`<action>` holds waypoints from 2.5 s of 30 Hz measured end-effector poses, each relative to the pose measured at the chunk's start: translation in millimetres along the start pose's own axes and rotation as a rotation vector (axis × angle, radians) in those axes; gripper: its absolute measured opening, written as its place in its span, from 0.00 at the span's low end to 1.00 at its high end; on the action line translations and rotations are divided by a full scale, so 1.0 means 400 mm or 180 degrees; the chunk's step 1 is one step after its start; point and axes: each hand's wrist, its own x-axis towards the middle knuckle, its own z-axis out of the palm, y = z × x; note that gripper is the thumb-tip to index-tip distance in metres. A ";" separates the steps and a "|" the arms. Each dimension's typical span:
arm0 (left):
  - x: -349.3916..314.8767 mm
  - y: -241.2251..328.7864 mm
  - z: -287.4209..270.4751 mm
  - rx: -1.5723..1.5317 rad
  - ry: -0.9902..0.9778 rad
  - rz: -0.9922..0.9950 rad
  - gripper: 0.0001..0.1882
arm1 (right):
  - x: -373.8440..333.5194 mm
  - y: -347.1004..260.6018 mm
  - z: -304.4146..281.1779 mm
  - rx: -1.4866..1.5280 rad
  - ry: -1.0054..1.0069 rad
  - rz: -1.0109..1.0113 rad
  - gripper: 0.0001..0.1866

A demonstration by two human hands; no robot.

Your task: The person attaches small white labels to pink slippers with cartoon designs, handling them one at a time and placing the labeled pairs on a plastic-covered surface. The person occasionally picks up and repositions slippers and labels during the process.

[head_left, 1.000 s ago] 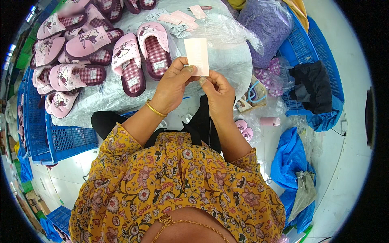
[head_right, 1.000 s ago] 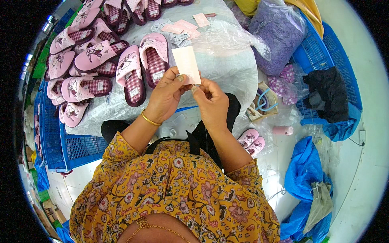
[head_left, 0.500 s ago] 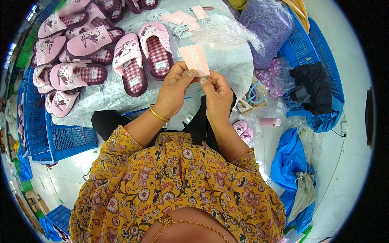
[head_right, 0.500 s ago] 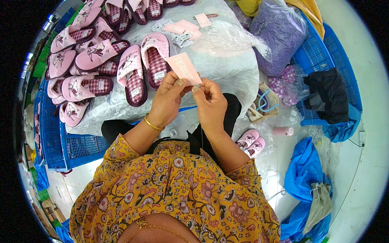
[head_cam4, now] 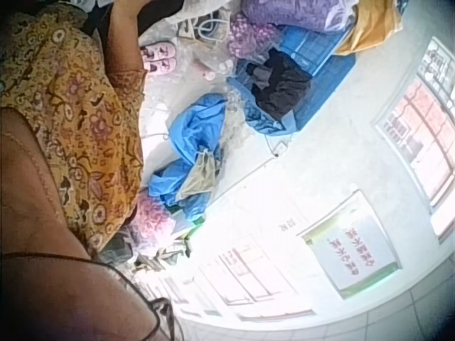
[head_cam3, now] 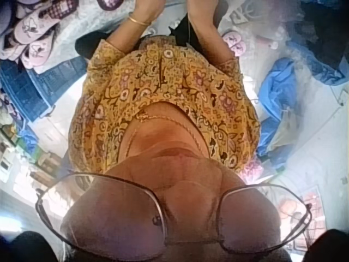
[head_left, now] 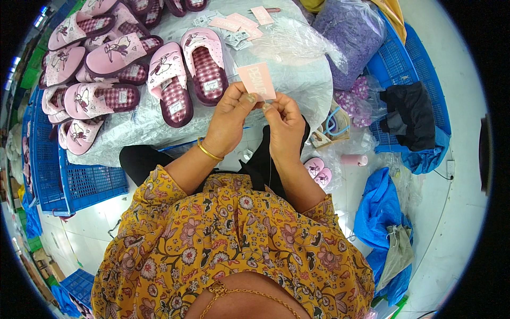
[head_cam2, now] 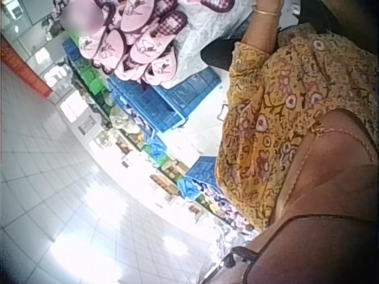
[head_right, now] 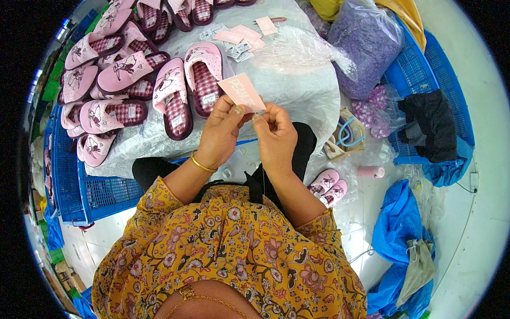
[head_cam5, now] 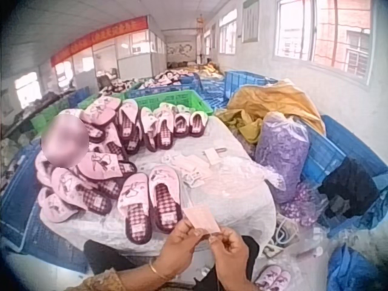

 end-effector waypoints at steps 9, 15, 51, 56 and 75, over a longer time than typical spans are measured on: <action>-0.023 0.034 -0.009 0.0708 -0.0380 0.0055 0.10 | 0.011 0.027 -0.014 0.0158 0.0060 -0.0094 0.09; 0.000 0.133 -0.095 0.0149 -0.0836 -0.1037 0.11 | -0.012 0.034 -0.078 -0.0075 -0.0794 -0.0318 0.08; 0.119 0.237 -0.252 0.5875 0.1076 0.1486 0.31 | 0.159 0.011 0.046 -0.1095 -0.1196 -0.0804 0.07; 0.185 0.218 -0.256 0.5843 0.1218 0.1358 0.25 | 0.138 0.029 0.049 -0.1062 -0.1124 -0.0578 0.08; 0.236 0.360 -0.327 0.6783 -0.0939 0.1986 0.12 | 0.093 0.081 0.001 -0.0818 -0.0782 -0.0453 0.06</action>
